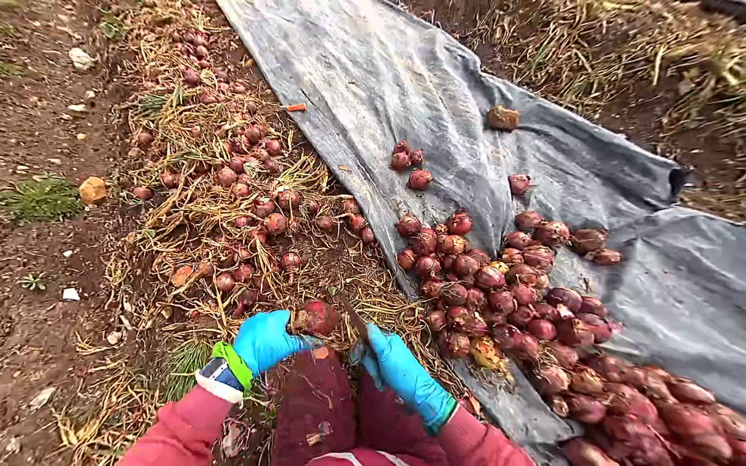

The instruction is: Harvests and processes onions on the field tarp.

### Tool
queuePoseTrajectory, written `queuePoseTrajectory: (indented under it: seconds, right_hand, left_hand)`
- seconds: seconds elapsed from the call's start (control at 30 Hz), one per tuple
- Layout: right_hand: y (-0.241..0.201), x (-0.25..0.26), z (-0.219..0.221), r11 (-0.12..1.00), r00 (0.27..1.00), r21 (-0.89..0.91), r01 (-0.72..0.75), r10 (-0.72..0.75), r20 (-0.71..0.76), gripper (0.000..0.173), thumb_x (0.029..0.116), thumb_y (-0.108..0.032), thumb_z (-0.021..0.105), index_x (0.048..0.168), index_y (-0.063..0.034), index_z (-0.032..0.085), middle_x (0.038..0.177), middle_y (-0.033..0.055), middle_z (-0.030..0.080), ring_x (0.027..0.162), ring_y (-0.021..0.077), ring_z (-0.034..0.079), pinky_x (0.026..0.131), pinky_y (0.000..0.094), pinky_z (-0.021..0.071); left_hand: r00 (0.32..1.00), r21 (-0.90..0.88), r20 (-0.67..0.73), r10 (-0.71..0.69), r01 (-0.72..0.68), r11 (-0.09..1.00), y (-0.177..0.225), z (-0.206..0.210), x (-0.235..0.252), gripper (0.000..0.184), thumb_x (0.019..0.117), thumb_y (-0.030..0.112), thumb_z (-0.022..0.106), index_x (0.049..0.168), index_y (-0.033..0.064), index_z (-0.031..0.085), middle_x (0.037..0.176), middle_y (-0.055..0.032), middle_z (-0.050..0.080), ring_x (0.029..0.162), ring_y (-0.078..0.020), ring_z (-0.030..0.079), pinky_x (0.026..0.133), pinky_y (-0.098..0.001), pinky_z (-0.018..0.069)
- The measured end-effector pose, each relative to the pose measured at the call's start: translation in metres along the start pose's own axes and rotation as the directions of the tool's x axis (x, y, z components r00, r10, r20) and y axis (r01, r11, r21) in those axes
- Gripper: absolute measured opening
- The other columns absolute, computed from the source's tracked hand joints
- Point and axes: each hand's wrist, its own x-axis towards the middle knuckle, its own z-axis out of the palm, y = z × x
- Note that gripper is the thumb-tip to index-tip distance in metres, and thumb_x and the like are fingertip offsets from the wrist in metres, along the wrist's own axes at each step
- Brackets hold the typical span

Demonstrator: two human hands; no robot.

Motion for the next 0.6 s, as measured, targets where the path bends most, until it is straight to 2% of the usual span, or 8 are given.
queuePoseTrajectory:
  seconds: [0.1,0.17,0.23,0.3,0.37,0.43,0.53,0.6]
  right_hand:
    - [0.019,-0.015,-0.006,0.994,0.997,-0.088,-0.068,0.069,0.017,0.083,0.1016,-0.072,0.017,0.103,-0.0076,0.070,0.063,0.0046,0.060,0.049,0.0178,0.057,0.049,0.0366,0.0529]
    - [0.022,-0.018,-0.013,0.971,0.990,-0.233,-0.059,0.087,0.112,0.088,0.0942,-0.083,0.018,0.094,-0.0105,0.069,0.066,0.0033,0.062,0.053,0.0176,0.061,0.052,0.0383,0.0547]
    - [0.014,-0.022,-0.020,0.965,0.996,-0.258,-0.040,0.059,0.067,0.090,0.0904,-0.087,0.016,0.079,-0.0123,0.064,0.062,0.0023,0.062,0.051,0.0170,0.061,0.051,0.0377,0.0543]
    - [0.016,-0.026,-0.031,0.990,0.994,-0.136,-0.029,0.014,-0.109,0.092,0.0912,-0.086,0.013,0.079,-0.0112,0.064,0.059,0.0035,0.060,0.048,0.0176,0.058,0.047,0.0366,0.0520]
    - [0.019,-0.018,-0.052,0.996,0.930,0.090,0.016,0.018,-0.368,0.090,0.0967,-0.078,0.008,0.087,-0.0079,0.064,0.055,0.0041,0.057,0.042,0.0173,0.054,0.041,0.0354,0.0507]
    - [0.032,-0.004,-0.072,0.956,0.829,0.292,0.042,0.130,-0.544,0.088,0.1016,-0.069,0.001,0.093,-0.0059,0.062,0.053,0.0039,0.052,0.039,0.0176,0.051,0.037,0.0362,0.0484]
    - [0.061,0.005,-0.086,0.910,0.812,0.395,-0.126,0.323,-0.487,0.091,0.1021,-0.066,-0.002,0.095,-0.0047,0.064,0.052,0.0058,0.054,0.039,0.0190,0.052,0.037,0.0375,0.0493]
    - [0.079,-0.002,-0.082,0.884,0.853,0.375,-0.278,0.407,-0.328,0.093,0.1023,-0.064,-0.004,0.099,-0.0028,0.066,0.054,0.0065,0.057,0.042,0.0191,0.055,0.040,0.0375,0.0505]
  left_hand:
    - [0.992,-0.014,-0.122,0.018,-0.020,1.000,0.022,0.006,-0.012,0.057,0.0837,0.070,0.072,0.103,0.0161,0.075,0.092,-0.0061,0.075,0.092,-0.0263,0.073,0.086,-0.0578,0.0580]
    - [0.983,0.196,0.127,0.136,-0.159,0.968,0.071,0.009,-0.027,0.052,0.0986,0.061,0.054,0.106,0.0139,0.073,0.101,-0.0095,0.074,0.100,-0.0307,0.071,0.088,-0.0596,0.0553]
    - [0.894,0.260,0.339,0.293,-0.388,0.884,0.114,0.022,-0.031,0.047,0.1078,0.049,0.043,0.112,0.0100,0.069,0.110,-0.0149,0.072,0.106,-0.0369,0.070,0.087,-0.0647,0.0537]
    - [0.889,0.205,0.298,0.349,-0.416,0.886,0.129,0.025,-0.010,0.041,0.1091,0.043,0.044,0.114,0.0116,0.070,0.112,-0.0140,0.073,0.106,-0.0362,0.070,0.086,-0.0644,0.0535]
    - [0.975,0.138,0.073,0.211,-0.219,0.966,0.112,0.022,0.045,0.040,0.1081,0.049,0.045,0.116,0.0204,0.073,0.110,-0.0077,0.075,0.103,-0.0311,0.072,0.085,-0.0616,0.0563]
    - [0.988,-0.077,-0.154,-0.017,0.006,0.997,0.065,0.023,0.112,0.045,0.1070,0.052,0.047,0.119,0.0179,0.073,0.106,-0.0132,0.076,0.101,-0.0358,0.073,0.083,-0.0657,0.0561]
    - [0.853,-0.518,-0.297,-0.429,0.234,0.823,-0.016,0.040,0.229,0.048,0.1081,0.049,0.047,0.128,0.0120,0.070,0.111,-0.0152,0.075,0.105,-0.0333,0.072,0.095,-0.0608,0.0551]
    - [0.725,-0.708,-0.250,-0.642,0.315,0.631,-0.049,0.060,0.279,0.045,0.1093,0.043,0.047,0.132,0.0096,0.067,0.115,-0.0169,0.074,0.108,-0.0342,0.072,0.098,-0.0594,0.0555]
